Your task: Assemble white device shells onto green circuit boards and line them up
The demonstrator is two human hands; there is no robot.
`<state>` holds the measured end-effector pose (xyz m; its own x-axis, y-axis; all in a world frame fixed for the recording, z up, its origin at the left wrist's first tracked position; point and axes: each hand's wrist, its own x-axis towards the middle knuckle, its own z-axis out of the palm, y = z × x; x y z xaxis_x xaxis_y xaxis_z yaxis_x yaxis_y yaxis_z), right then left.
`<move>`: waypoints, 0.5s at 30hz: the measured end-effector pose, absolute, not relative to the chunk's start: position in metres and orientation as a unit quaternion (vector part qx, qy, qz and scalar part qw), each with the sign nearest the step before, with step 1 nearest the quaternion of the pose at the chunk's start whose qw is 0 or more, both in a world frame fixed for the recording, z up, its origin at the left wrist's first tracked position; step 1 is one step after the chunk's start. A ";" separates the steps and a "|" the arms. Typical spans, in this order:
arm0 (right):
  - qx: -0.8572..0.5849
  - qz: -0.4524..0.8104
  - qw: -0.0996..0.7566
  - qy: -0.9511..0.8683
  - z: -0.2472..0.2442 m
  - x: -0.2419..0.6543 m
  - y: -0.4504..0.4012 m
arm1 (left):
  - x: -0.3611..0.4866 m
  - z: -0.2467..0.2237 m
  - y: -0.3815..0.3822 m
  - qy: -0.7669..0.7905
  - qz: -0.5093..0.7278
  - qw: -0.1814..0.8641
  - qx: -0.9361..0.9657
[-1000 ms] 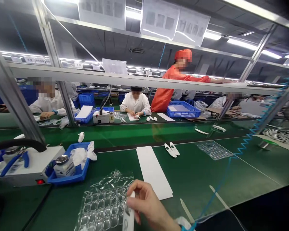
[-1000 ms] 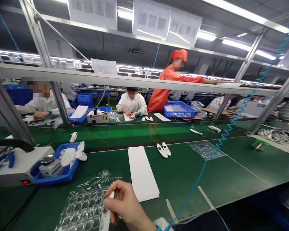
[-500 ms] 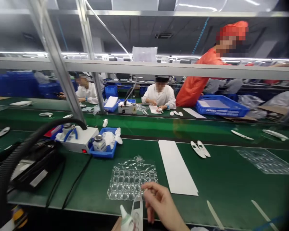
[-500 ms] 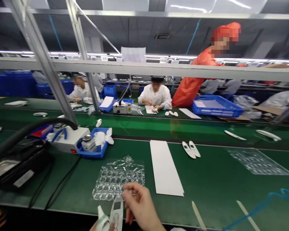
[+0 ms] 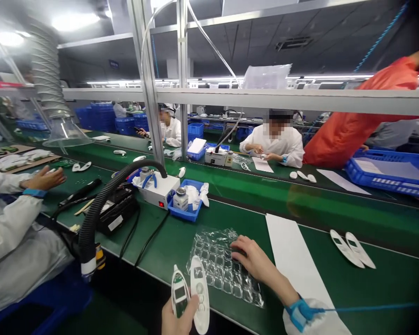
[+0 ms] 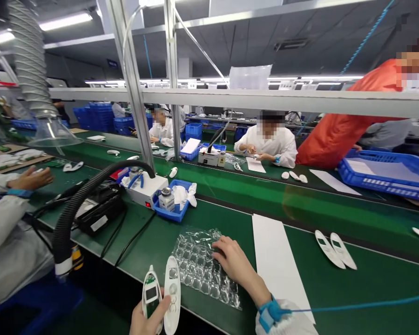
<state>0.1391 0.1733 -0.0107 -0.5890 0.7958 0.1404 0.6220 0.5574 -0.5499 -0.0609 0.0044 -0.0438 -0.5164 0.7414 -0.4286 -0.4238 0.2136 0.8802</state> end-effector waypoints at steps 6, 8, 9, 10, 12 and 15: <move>-0.341 0.042 0.172 -0.923 -0.029 0.135 0.152 | -0.076 -0.010 0.043 0.519 0.643 0.554 0.102; -0.329 0.024 0.186 -0.925 -0.034 0.136 0.147 | -0.084 -0.001 0.065 0.514 0.631 0.557 0.166; -0.325 0.023 0.193 -0.925 -0.036 0.136 0.146 | -0.088 0.002 0.077 0.512 0.624 0.559 0.188; -0.323 0.025 0.200 -0.925 -0.037 0.137 0.145 | -0.091 0.002 0.088 0.512 0.618 0.559 0.208; -0.323 0.027 0.210 -0.922 -0.039 0.137 0.144 | -0.096 0.001 0.108 0.518 0.605 0.556 0.236; -0.326 0.016 0.214 -0.921 -0.039 0.140 0.144 | -0.099 -0.006 0.125 0.541 0.581 0.543 0.274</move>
